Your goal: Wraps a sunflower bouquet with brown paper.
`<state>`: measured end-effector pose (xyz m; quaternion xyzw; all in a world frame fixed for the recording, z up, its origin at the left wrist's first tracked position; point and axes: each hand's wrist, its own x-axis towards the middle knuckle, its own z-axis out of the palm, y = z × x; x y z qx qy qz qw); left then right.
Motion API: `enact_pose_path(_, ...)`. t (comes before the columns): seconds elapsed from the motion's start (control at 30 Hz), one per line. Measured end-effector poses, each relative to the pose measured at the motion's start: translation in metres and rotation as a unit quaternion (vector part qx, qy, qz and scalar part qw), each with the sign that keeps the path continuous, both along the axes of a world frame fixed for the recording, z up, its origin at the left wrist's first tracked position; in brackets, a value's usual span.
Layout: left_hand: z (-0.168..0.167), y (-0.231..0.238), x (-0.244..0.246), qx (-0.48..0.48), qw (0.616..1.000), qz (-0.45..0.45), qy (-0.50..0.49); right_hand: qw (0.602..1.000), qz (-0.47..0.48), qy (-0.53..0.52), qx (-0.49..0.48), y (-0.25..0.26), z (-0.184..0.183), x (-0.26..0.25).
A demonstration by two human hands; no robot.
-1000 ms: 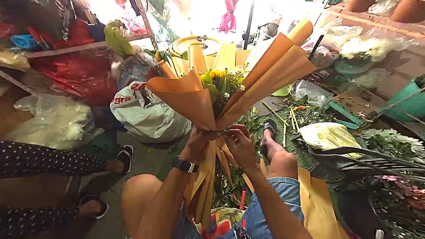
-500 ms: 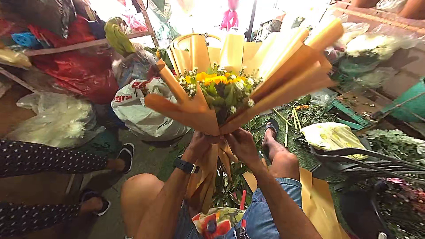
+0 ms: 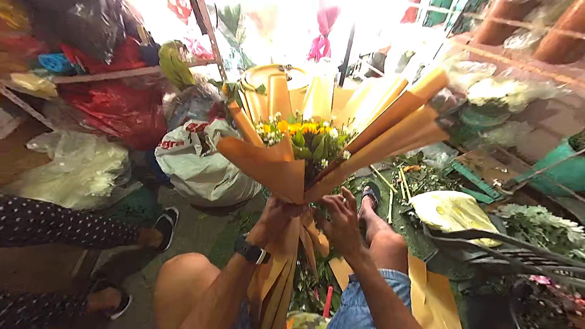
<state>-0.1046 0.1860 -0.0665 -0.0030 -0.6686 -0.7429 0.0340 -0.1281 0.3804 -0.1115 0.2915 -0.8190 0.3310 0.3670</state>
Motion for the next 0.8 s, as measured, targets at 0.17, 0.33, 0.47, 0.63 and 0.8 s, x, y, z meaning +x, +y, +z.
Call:
enact_pose_path(0.17, 0.006, 0.005, 0.002, 0.062, 0.998, -0.017, -0.013, 0.996, 0.044, 0.064, -0.035, -0.002, -0.010, -0.016)
enact_pose_path(0.33, 0.002, -0.001, 0.005, 0.039, 0.999, -0.025, 0.001, 0.918, 0.209, -0.286, -0.179, -0.009, 0.011, -0.003)
enact_pose_path(0.47, -0.001, -0.007, 0.010, -0.002, 0.998, -0.058, 0.000, 0.577, 0.293, -0.688, -0.328, 0.003, 0.042, -0.009)
enact_pose_path(0.63, 0.001, -0.008, 0.010, 0.004, 0.998, -0.053, 0.025, 0.825, 0.211, -0.461, -0.249, 0.002, 0.027, 0.013)
enact_pose_path(0.8, 0.002, -0.003, 0.007, 0.025, 0.999, -0.026, 0.000, 0.996, 0.015, -0.071, -0.054, -0.002, 0.000, 0.016)
